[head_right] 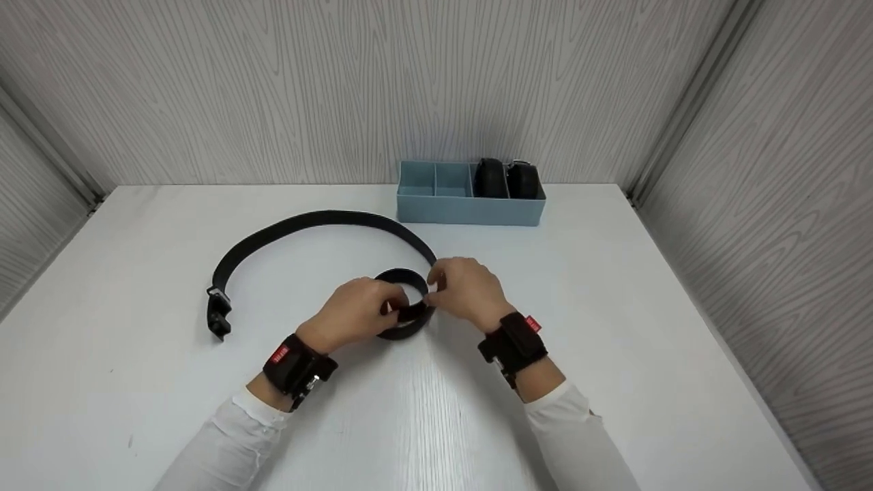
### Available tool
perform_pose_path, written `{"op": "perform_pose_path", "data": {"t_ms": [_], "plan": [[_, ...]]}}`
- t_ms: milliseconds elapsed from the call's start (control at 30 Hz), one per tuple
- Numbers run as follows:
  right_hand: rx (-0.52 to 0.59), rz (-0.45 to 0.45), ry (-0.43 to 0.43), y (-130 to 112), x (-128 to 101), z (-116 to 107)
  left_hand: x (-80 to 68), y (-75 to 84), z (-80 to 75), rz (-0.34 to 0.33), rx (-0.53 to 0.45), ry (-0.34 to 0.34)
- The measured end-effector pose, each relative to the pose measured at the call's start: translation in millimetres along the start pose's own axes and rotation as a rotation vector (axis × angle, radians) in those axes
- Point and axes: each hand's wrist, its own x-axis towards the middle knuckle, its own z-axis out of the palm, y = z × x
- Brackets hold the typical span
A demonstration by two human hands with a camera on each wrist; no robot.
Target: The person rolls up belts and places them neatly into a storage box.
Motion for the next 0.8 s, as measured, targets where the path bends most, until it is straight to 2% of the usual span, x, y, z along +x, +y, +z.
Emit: {"op": "perform_pose_path", "data": {"t_ms": [67,167,333,500,633,700,800], "plan": [[0.01,-0.065,0.025,0.3,7.2,1.7,-0.7,-3.4,-6.5,-0.021,-0.032,0.004],[0.033,-0.137,0.001,2.7,13.6,7.3,-2.7,-8.0,-15.0,-0.049,-0.086,0.035],[0.12,-0.123,-0.033,9.2,15.8,10.1,-3.5,-14.8,-19.4,-0.053,-0.15,0.161],[0.186,-0.095,0.117,6.8,14.8,13.5,0.1,-13.5,-12.7,-0.066,-0.208,0.283],[0.239,-0.099,0.244,2.4,17.3,21.3,2.0,-10.0,-9.1,-0.091,-0.301,0.323],[0.271,-0.097,0.283,1.2,18.3,24.1,2.8,-8.8,-6.7,-0.091,-0.333,0.335],[0.349,-0.079,0.283,0.7,18.8,25.5,4.1,-7.8,-3.2,-0.095,-0.339,0.366]]}}
